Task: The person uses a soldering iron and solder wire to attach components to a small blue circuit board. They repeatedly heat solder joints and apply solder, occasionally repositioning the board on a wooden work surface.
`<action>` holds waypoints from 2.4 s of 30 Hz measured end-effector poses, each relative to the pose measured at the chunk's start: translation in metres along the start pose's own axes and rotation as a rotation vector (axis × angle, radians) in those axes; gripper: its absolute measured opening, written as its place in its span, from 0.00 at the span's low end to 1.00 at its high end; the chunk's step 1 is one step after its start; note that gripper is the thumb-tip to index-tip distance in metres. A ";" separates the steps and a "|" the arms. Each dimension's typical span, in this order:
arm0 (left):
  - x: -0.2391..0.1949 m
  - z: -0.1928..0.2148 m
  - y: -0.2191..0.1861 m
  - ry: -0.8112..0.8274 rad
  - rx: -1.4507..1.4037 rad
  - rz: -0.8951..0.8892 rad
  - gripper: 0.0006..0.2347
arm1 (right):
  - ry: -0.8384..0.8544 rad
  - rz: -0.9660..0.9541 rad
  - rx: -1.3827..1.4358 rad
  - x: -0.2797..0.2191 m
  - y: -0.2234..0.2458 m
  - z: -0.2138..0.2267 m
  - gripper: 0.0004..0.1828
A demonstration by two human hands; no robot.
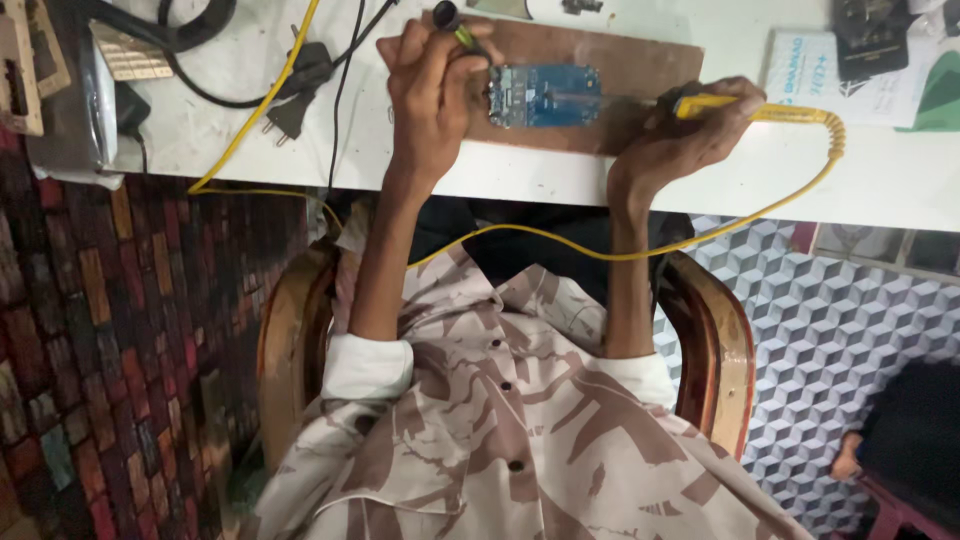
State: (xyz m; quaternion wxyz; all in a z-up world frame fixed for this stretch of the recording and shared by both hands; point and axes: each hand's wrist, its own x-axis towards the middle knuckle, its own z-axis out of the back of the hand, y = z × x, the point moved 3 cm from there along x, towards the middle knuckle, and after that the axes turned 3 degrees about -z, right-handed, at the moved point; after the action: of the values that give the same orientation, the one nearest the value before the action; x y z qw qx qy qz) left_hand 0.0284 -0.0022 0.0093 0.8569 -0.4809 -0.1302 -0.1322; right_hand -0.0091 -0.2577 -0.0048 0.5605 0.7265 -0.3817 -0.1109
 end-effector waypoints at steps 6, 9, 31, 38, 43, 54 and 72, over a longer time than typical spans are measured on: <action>-0.011 0.010 0.005 -0.110 -0.453 -0.199 0.11 | -0.067 -0.009 -0.056 0.001 0.000 0.000 0.26; -0.010 0.006 -0.001 -0.075 -0.432 -0.284 0.10 | -0.073 -0.004 -0.062 -0.002 0.001 0.001 0.25; -0.012 0.026 -0.008 -0.187 -0.496 -0.218 0.11 | -0.108 0.215 -0.367 -0.002 -0.012 0.019 0.27; 0.004 0.015 -0.014 -0.123 -0.477 -0.291 0.09 | -0.115 0.107 -0.052 -0.008 -0.001 -0.002 0.22; 0.007 0.014 -0.019 -0.205 -0.064 -0.388 0.07 | -0.158 0.014 -0.112 -0.009 0.005 0.001 0.24; 0.001 0.014 -0.013 -0.155 -0.034 -0.377 0.07 | -0.090 0.174 -0.346 -0.015 -0.012 0.008 0.26; -0.002 0.009 -0.003 -0.183 -0.153 -0.375 0.04 | -0.034 0.181 -0.029 -0.036 -0.001 -0.016 0.22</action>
State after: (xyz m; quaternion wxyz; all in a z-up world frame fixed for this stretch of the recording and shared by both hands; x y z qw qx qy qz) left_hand 0.0247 0.0042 0.0155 0.7629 -0.5221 -0.2840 -0.2544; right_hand -0.0238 -0.2214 -0.0101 0.5722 0.6790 -0.4534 -0.0776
